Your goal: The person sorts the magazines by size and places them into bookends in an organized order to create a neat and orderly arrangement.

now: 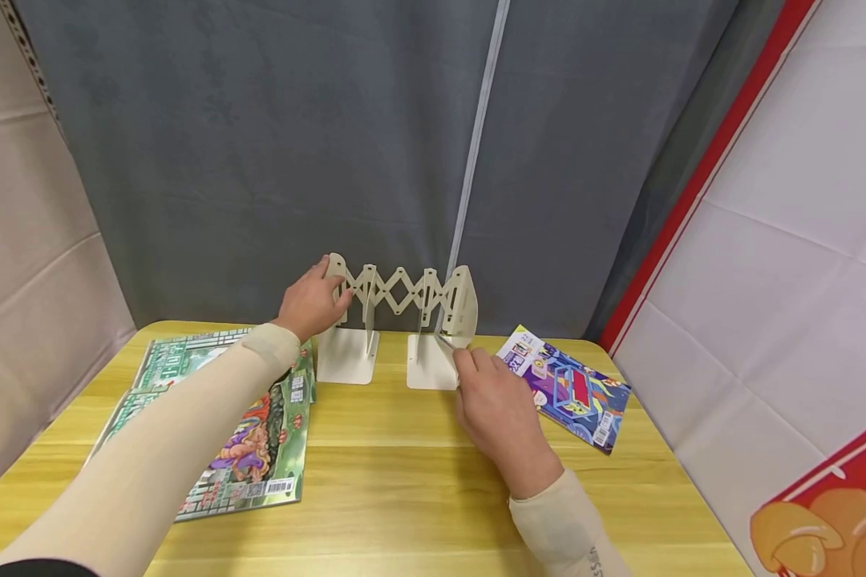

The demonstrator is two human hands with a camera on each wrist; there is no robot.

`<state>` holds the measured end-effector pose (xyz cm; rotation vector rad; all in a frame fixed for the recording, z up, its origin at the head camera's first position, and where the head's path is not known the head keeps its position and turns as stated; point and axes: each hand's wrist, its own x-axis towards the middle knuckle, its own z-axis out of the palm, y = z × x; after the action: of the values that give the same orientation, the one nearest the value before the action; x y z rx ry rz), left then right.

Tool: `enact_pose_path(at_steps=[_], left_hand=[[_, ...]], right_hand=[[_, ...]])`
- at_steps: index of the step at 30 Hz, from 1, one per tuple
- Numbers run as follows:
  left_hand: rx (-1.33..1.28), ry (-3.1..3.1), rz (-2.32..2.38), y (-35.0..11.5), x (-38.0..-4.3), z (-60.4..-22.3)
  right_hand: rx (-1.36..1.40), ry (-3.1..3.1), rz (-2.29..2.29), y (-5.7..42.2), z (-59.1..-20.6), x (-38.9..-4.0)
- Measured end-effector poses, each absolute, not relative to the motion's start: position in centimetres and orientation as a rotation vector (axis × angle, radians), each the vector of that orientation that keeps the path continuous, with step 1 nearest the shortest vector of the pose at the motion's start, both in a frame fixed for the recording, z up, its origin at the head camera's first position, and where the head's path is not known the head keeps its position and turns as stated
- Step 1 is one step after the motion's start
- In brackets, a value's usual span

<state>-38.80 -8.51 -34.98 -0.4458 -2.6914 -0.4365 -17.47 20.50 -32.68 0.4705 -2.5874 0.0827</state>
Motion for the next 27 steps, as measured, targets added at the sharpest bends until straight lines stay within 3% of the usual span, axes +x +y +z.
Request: enact_pose_path(at_steps=[27], left_hand=[[-0.472, -2.664, -0.384, -8.5, -38.4, -34.7]], right_hand=[[0.476, -2.315, 0.273, 19.0, -30.5, -17.8]])
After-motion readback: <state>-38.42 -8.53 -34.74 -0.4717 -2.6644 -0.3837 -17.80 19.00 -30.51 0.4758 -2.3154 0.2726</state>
